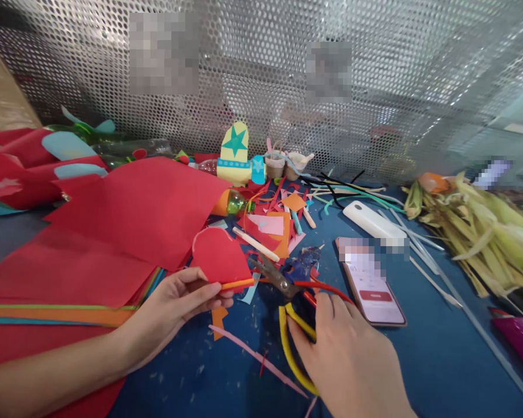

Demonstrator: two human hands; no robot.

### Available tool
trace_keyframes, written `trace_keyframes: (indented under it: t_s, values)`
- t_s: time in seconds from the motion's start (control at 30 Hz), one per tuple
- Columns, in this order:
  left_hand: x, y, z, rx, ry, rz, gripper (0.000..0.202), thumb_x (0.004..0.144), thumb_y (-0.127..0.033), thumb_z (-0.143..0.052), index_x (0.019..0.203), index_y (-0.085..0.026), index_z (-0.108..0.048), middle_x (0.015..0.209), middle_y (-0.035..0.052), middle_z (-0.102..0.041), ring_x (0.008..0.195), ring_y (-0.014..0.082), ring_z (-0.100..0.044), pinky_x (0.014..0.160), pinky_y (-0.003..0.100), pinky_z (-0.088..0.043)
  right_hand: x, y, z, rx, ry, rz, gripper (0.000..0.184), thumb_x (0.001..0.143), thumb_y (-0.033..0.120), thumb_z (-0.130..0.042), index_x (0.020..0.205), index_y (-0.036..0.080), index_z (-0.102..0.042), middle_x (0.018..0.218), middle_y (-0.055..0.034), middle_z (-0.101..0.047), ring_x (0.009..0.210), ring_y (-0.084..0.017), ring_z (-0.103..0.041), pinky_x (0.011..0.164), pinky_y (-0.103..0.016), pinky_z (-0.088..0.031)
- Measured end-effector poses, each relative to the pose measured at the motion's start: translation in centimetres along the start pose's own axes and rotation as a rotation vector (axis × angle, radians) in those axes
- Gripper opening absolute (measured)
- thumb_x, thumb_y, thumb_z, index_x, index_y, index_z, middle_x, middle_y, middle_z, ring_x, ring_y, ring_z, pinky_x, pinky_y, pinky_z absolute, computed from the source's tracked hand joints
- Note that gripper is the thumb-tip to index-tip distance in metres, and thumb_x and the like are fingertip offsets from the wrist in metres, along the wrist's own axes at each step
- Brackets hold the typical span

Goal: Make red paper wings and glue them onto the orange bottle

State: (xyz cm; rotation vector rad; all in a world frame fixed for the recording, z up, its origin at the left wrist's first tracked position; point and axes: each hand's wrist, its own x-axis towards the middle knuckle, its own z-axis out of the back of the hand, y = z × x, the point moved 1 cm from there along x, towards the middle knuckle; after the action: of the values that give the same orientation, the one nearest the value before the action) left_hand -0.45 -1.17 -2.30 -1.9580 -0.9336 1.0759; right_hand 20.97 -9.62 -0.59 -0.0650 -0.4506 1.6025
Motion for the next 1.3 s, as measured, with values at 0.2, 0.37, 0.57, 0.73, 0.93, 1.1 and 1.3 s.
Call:
trace_keyframes:
  t_s: [0.2,0.37,0.57,0.73,0.93,1.1,1.3]
  values:
    - [0.3,0.0,0.3,0.031,0.051,-0.054,0.022,0.068,-0.028,-0.080,0.075,-0.013,-0.065,0.072,0.0040,-0.076,0.069,0.0152,-0.072,0.069,0.021,-0.056,-1.3,0.4,0.4,0.091,-0.095,0.194,0.033,0.092,0.038,-0.030,0.086,0.016,-0.055,0.056,-0.0037,-0.062,0.035,-0.018,-0.059,0.029,-0.029,-0.041]
    - [0.1,0.1,0.3,0.102,0.125,-0.072,0.019,0.071,-0.027,-0.077,0.079,-0.013,-0.066,0.075,0.0031,-0.076,0.072,0.0148,-0.072,0.070,0.021,-0.056,-0.3,0.0,0.7,0.372,-0.167,0.111,0.029,0.094,0.047,-0.037,0.087,0.021,-0.050,0.056,0.0014,-0.061,0.039,-0.017,-0.060,0.033,-0.027,-0.044]
    - [-0.6,1.0,-0.1,0.133,0.279,-0.010,0.014,0.073,-0.022,-0.074,0.079,-0.013,-0.066,0.072,0.0006,-0.075,0.069,0.0115,-0.071,0.064,0.017,-0.055,1.4,0.6,0.5,1.201,0.134,0.047,0.023,0.088,0.033,-0.055,0.109,0.026,-0.049,0.095,0.0004,-0.069,0.078,-0.010,-0.069,0.070,-0.017,-0.056]
    - [-0.9,1.2,-0.3,0.199,0.343,0.027,0.011,0.076,-0.013,-0.069,0.086,-0.013,-0.065,0.078,0.0010,-0.074,0.077,0.0121,-0.072,0.073,0.018,-0.055,1.1,1.2,0.4,1.281,0.254,-0.049,0.004,0.086,0.028,-0.055,0.088,0.026,-0.057,0.077,0.0040,-0.068,0.071,-0.010,-0.068,0.064,-0.016,-0.055]
    - [-1.1,1.4,-0.2,0.241,0.380,-0.089,0.042,0.075,-0.007,-0.068,0.109,-0.021,-0.047,0.091,0.0004,-0.073,0.089,0.0139,-0.071,0.083,0.023,-0.055,1.3,1.0,0.1,1.382,0.289,-0.091,0.013,0.089,0.031,-0.055,0.101,0.027,-0.058,0.091,0.0021,-0.069,0.084,-0.011,-0.068,0.074,-0.017,-0.054]
    - [-1.6,1.6,0.2,0.397,0.397,-0.405,0.032,0.081,-0.007,-0.060,0.100,-0.024,-0.040,0.093,-0.0007,-0.067,0.088,0.0126,-0.070,0.080,0.022,-0.055,1.4,1.0,0.0,1.440,0.289,-0.133,0.014,0.088,0.032,-0.057,0.100,0.027,-0.054,0.090,0.0024,-0.069,0.080,-0.009,-0.067,0.074,-0.017,-0.054]
    - [-1.7,1.1,0.1,0.770,0.356,-0.553,0.008,0.082,-0.010,-0.060,0.087,-0.017,-0.059,0.079,-0.0008,-0.062,0.071,0.0083,-0.063,0.068,0.015,-0.052,1.7,1.2,0.1,1.466,0.357,-0.170,0.013,0.085,0.033,-0.058,0.094,0.025,-0.051,0.083,0.0011,-0.071,0.073,-0.012,-0.069,0.065,-0.019,-0.054]
